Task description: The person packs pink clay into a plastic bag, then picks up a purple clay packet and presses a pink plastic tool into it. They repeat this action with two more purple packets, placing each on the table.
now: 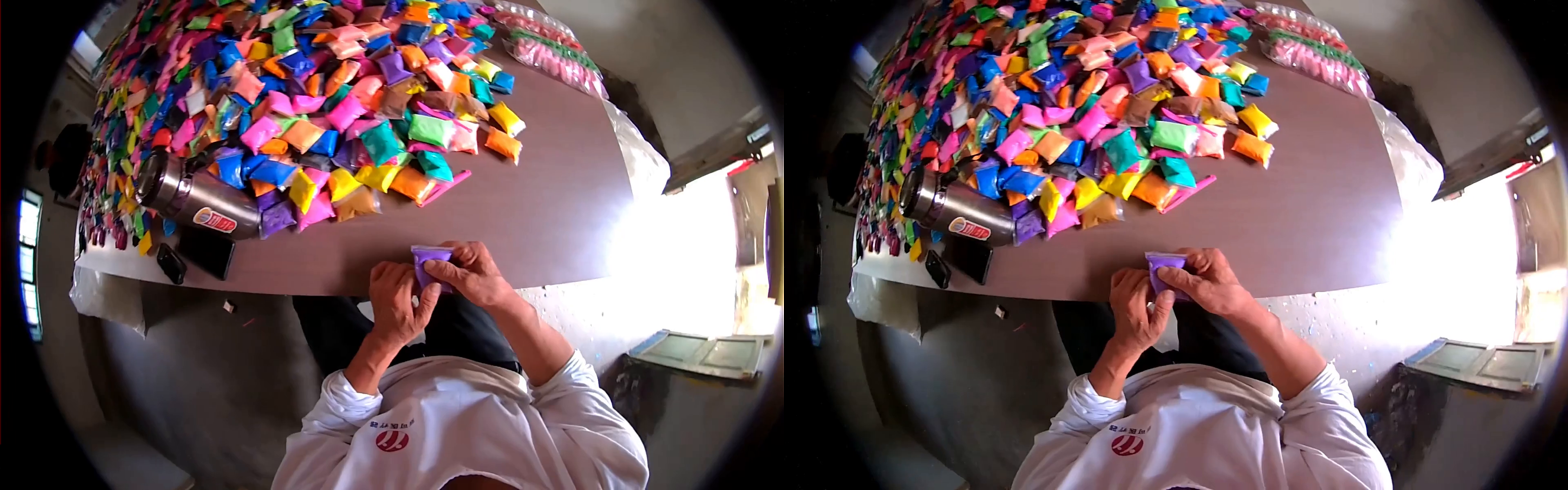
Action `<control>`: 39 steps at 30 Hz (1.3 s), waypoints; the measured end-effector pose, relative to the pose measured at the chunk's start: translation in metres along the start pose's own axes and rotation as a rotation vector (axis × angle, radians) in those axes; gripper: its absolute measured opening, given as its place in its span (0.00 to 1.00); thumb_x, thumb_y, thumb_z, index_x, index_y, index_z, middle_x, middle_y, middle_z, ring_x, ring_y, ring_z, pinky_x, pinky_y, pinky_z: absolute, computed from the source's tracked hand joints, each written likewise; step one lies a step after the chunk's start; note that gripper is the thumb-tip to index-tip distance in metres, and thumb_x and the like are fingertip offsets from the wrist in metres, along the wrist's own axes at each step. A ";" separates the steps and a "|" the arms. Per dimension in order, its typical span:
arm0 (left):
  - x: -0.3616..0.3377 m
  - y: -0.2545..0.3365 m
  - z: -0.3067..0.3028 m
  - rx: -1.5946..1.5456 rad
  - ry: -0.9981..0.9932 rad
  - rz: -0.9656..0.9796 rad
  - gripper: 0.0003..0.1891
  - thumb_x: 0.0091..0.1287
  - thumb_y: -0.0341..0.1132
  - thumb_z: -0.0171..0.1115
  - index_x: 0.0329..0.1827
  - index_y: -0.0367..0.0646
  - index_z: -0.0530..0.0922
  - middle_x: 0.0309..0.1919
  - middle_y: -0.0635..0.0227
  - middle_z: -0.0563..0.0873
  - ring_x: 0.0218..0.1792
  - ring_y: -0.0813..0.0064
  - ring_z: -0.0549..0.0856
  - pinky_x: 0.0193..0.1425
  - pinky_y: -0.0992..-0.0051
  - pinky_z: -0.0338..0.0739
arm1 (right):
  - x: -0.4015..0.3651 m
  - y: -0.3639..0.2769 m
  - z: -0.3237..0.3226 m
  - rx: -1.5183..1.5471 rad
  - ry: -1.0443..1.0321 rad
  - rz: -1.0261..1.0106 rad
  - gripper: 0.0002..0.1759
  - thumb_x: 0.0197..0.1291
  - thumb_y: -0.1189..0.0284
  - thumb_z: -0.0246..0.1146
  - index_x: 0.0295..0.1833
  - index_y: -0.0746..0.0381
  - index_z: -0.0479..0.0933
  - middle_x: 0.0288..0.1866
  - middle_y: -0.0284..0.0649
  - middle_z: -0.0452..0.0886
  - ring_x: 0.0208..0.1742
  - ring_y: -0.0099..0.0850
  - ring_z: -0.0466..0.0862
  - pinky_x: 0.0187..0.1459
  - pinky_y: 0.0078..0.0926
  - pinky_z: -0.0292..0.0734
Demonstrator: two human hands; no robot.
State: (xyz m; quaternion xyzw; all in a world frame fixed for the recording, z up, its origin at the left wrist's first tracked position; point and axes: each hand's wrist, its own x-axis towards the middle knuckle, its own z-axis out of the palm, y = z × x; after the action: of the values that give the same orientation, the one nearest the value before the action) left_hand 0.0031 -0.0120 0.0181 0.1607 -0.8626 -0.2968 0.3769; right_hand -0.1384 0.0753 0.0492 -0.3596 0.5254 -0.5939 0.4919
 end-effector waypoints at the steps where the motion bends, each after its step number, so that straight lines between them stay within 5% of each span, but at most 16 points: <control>1: 0.001 0.000 0.000 -0.009 -0.008 0.001 0.17 0.69 0.46 0.58 0.31 0.40 0.76 0.26 0.62 0.79 0.31 0.60 0.79 0.45 0.62 0.70 | 0.000 -0.001 0.001 -0.015 0.020 -0.002 0.12 0.69 0.67 0.63 0.44 0.67 0.78 0.33 0.28 0.79 0.34 0.16 0.74 0.35 0.19 0.73; 8: -0.002 -0.002 0.002 -0.009 0.006 -0.010 0.16 0.71 0.43 0.56 0.31 0.39 0.77 0.26 0.62 0.80 0.31 0.60 0.79 0.47 0.62 0.70 | -0.002 0.003 -0.006 -0.030 0.009 0.111 0.13 0.70 0.65 0.61 0.43 0.67 0.77 0.31 0.27 0.76 0.32 0.15 0.72 0.31 0.19 0.69; 20: -0.002 -0.001 0.004 0.017 0.002 0.010 0.19 0.71 0.47 0.54 0.31 0.39 0.77 0.27 0.61 0.80 0.32 0.60 0.79 0.49 0.62 0.71 | -0.002 -0.005 -0.003 -0.021 -0.057 -0.021 0.14 0.71 0.65 0.60 0.43 0.67 0.78 0.31 0.28 0.77 0.32 0.16 0.71 0.33 0.20 0.71; 23: -0.002 -0.001 0.004 0.015 0.036 0.020 0.19 0.71 0.46 0.53 0.31 0.39 0.78 0.27 0.60 0.80 0.32 0.59 0.79 0.49 0.62 0.71 | -0.002 -0.012 -0.002 -0.035 -0.051 0.103 0.15 0.70 0.63 0.60 0.45 0.67 0.78 0.31 0.28 0.77 0.32 0.17 0.72 0.33 0.20 0.71; 28: -0.004 -0.001 0.005 0.039 0.020 0.010 0.19 0.73 0.45 0.52 0.30 0.38 0.78 0.27 0.60 0.80 0.32 0.59 0.79 0.50 0.61 0.71 | 0.002 -0.011 -0.017 -0.119 -0.253 0.075 0.14 0.71 0.64 0.59 0.50 0.66 0.75 0.35 0.29 0.77 0.36 0.17 0.73 0.35 0.19 0.72; 39: -0.004 -0.002 0.001 -0.039 -0.039 -0.066 0.20 0.75 0.42 0.45 0.27 0.40 0.76 0.26 0.61 0.80 0.33 0.60 0.79 0.51 0.62 0.69 | -0.006 -0.008 -0.010 0.185 -0.022 0.112 0.17 0.71 0.64 0.60 0.56 0.65 0.75 0.42 0.33 0.82 0.39 0.21 0.82 0.37 0.19 0.79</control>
State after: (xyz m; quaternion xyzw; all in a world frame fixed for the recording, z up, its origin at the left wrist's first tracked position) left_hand 0.0051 -0.0111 0.0137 0.1761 -0.8580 -0.3287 0.3533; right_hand -0.1481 0.0837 0.0556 -0.2891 0.4825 -0.6074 0.5610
